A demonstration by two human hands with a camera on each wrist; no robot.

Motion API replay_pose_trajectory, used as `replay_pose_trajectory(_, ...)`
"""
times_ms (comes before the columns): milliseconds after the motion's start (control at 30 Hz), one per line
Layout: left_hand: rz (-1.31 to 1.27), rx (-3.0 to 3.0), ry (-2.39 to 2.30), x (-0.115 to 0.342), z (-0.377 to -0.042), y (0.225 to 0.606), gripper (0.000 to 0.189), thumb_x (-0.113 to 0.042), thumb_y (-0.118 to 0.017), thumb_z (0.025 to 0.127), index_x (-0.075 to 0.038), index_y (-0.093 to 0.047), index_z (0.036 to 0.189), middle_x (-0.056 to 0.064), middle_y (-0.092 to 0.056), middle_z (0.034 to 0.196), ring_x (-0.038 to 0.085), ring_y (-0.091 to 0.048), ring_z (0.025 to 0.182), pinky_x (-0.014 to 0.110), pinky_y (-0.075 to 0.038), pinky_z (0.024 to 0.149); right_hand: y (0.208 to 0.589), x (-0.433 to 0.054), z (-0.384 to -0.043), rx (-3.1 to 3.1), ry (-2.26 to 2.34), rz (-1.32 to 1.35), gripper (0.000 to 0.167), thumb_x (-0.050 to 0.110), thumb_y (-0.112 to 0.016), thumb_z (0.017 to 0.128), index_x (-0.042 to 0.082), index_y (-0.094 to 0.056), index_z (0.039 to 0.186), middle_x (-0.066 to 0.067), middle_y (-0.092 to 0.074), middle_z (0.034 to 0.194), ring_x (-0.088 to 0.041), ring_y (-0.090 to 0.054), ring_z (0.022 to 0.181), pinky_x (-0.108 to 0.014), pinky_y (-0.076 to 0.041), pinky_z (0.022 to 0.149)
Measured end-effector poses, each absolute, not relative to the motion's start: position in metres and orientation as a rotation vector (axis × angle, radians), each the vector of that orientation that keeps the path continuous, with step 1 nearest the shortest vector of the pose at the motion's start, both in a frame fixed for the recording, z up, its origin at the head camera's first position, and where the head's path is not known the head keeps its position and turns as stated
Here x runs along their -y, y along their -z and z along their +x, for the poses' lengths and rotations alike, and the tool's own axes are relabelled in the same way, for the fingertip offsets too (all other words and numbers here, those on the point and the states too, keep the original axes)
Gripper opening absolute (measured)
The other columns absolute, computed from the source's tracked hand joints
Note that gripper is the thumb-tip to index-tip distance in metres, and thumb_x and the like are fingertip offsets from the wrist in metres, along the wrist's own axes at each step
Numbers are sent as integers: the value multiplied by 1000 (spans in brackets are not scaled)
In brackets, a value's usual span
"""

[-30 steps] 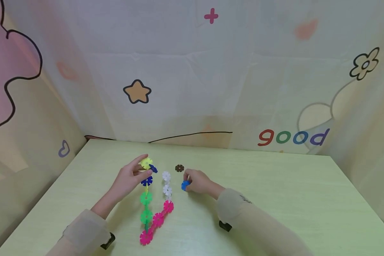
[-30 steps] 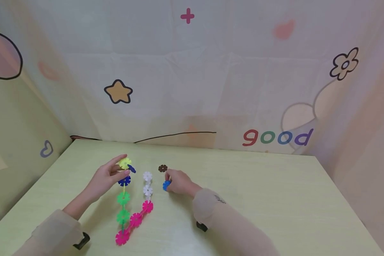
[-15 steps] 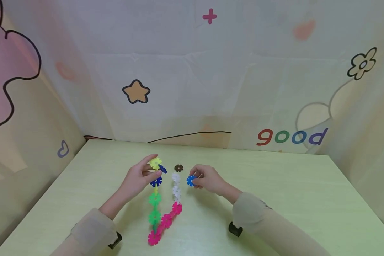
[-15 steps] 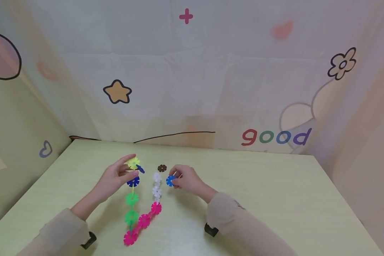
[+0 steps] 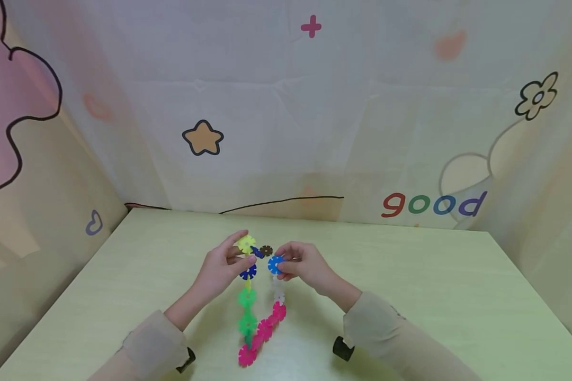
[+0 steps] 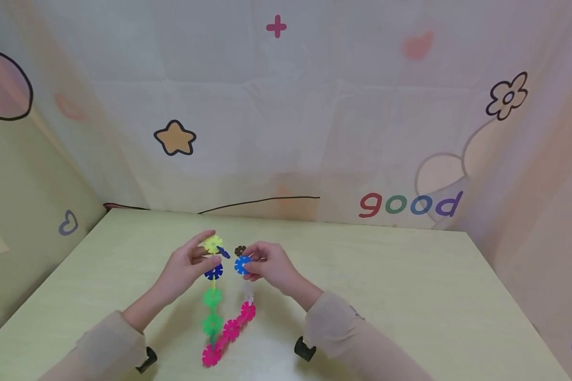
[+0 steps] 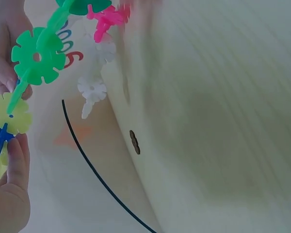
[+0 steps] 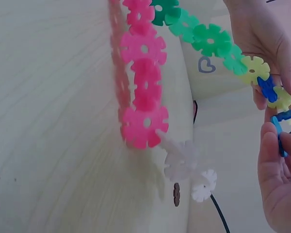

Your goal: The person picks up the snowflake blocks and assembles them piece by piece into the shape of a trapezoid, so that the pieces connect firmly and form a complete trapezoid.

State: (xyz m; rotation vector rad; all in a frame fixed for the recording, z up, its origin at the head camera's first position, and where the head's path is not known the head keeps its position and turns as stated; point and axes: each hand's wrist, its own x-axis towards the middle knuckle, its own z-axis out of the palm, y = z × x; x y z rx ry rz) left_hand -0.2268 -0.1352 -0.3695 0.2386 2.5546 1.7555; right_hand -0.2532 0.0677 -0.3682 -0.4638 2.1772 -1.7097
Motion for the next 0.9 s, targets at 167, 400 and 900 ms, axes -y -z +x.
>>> replay_pose_trajectory(167,227,-2543,-1793,127,-224,371,60,-23,-63,82,-23,-35,134,15,-60,114,21,-63,93,31,-52,76,369,-66,-251,-2125,1777,-452,25,0,-57,83,-8,-52,106,-15,-60,85,-10,-63,65,-29,-53,66)
replay_pose_trajectory(400,234,-2558,-1834,121,-223,372,59,-23,-63,82,-20,-36,134,14,-61,111,22,-64,92,32,-52,76,369,-67,-250,-2079,1835,-439,27,2,-56,84,-8,-50,108,-11,-60,83,-11,-64,66,-28,-53,67)
replay_pose_trajectory(900,292,-2625,-1817,113,-214,365,61,-25,-62,82,-12,-36,135,17,-61,111,23,-64,90,31,-52,73,369,-66,-248,-2022,1926,-333,27,0,-57,83,-9,-49,108,-2,-56,76,-10,-64,63,-24,-53,64)
